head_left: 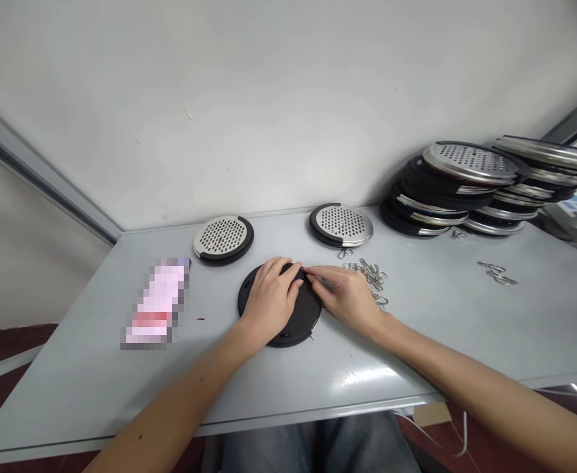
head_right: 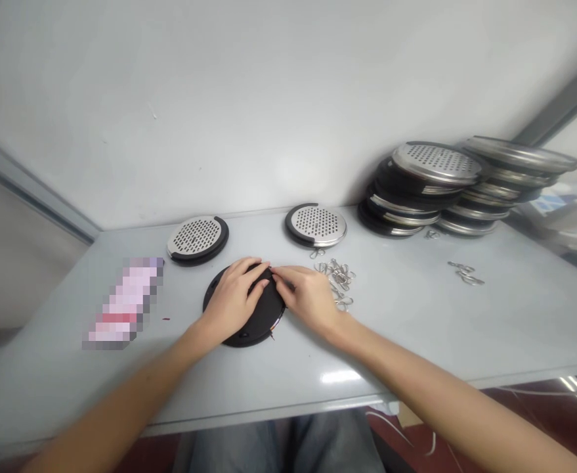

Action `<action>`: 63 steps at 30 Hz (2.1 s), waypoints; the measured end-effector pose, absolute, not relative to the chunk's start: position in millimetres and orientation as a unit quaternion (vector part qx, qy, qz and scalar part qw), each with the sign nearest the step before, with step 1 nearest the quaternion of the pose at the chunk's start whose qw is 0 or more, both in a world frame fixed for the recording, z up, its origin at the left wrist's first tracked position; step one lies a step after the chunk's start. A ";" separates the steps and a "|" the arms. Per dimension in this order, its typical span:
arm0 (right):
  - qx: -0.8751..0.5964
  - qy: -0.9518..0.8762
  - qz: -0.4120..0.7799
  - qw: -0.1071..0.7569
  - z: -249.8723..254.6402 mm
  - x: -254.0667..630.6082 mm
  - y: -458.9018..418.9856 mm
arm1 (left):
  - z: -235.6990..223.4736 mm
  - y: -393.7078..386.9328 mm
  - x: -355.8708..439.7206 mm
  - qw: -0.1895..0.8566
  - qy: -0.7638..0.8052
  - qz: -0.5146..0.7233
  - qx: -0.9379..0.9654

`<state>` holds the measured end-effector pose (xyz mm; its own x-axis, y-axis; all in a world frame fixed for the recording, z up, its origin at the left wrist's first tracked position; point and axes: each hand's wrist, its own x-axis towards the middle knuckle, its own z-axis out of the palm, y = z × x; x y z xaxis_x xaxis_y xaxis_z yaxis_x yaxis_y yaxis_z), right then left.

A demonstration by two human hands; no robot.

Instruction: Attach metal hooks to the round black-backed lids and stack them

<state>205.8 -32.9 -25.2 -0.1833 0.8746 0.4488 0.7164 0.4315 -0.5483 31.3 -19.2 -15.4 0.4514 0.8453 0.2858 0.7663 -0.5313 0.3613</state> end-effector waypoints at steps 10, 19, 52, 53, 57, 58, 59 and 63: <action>-0.527 -0.755 0.106 0.376 -24.9 205.8 -33.2 | -14.0 -19.6 31.0 0.099 0.472 0.228 0.846; -0.537 -0.731 0.129 0.400 -24.1 204.7 -32.5 | -13.2 -19.7 31.7 0.105 0.481 0.229 0.840; -0.476 -0.815 0.012 0.331 -29.6 199.5 -31.0 | -17.0 -18.2 31.3 0.099 0.464 0.245 0.845; -0.476 -0.815 0.010 0.331 -29.2 199.1 -30.9 | -16.9 -18.0 31.2 0.102 0.464 0.247 0.845; -0.475 -0.816 0.006 0.329 -30.1 198.3 -30.3 | -16.2 -17.0 30.8 0.116 0.469 0.245 0.841; -0.473 -0.816 0.004 0.332 -30.7 198.3 -30.0 | -15.9 -16.7 30.6 0.120 0.470 0.244 0.840; -0.472 -0.815 0.003 0.336 -31.3 198.3 -29.6 | -15.7 -16.4 30.5 0.123 0.470 0.245 0.839; -0.470 -0.815 0.009 0.338 -31.9 198.2 -28.5 | -15.1 -15.8 30.1 0.133 0.472 0.248 0.836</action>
